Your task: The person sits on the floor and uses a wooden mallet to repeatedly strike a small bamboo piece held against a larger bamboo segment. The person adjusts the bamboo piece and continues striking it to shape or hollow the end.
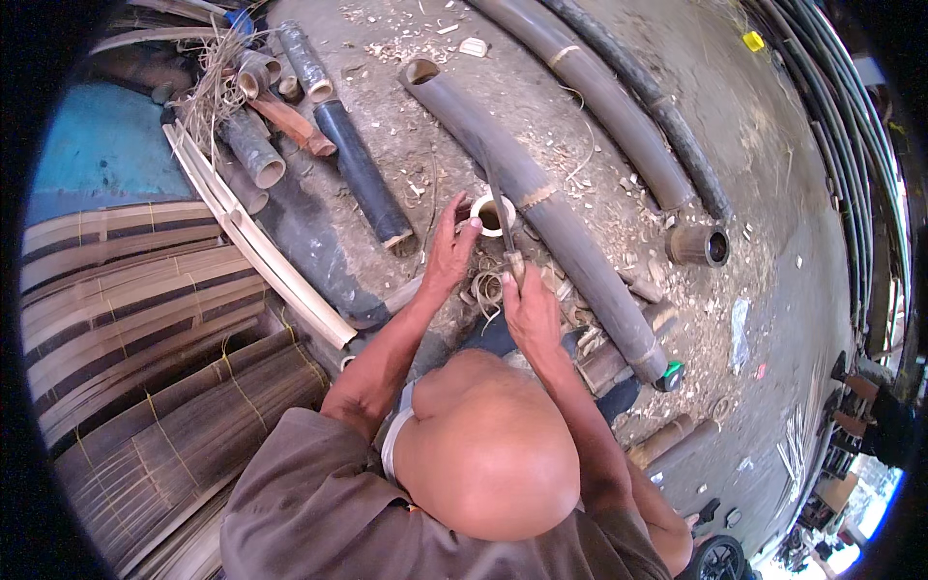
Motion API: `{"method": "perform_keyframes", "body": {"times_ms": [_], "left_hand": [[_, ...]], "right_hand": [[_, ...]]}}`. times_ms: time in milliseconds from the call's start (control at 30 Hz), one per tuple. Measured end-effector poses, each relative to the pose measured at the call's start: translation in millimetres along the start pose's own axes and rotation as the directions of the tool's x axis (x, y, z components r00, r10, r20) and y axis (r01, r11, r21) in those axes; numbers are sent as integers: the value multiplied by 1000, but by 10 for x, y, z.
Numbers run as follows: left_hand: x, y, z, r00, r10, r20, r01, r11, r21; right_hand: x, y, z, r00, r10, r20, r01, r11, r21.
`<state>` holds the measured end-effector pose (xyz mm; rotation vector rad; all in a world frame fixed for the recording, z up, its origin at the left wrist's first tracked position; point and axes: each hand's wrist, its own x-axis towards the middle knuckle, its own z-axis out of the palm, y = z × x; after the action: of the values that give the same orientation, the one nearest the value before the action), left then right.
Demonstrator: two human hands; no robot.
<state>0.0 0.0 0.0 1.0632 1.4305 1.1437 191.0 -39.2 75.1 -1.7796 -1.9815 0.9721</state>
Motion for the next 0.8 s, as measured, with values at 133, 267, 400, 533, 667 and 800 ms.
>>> {"method": "perform_keyframes", "body": {"times_ms": [133, 267, 400, 533, 667, 800], "left_hand": [[-108, 30, 195, 982, -25, -186, 5, 995, -103], [-121, -180, 139, 962, -36, -271, 22, 998, -55], [-134, -243, 118, 944, -2, -329, 0, 1000, -4], [-110, -223, 180, 931, 52, -362, -59, 998, -8], [-60, -206, 300, 930, 165, -329, -101, 974, 204], [-97, -3, 196, 895, 299, -332, -175, 919, 354]], "right_hand": [[41, -17, -21, 996, 72, 60, -64, 989, -133], [70, -207, -171, 983, 84, 165, -76, 995, -58], [-82, -795, -758, 978, -90, -190, 118, 983, 142], [98, -116, -176, 992, 9, 129, 24, 968, -249], [61, 376, 116, 995, -82, 53, 89, 988, -129], [189, 254, 25, 988, -23, 151, 37, 995, -89]]}}
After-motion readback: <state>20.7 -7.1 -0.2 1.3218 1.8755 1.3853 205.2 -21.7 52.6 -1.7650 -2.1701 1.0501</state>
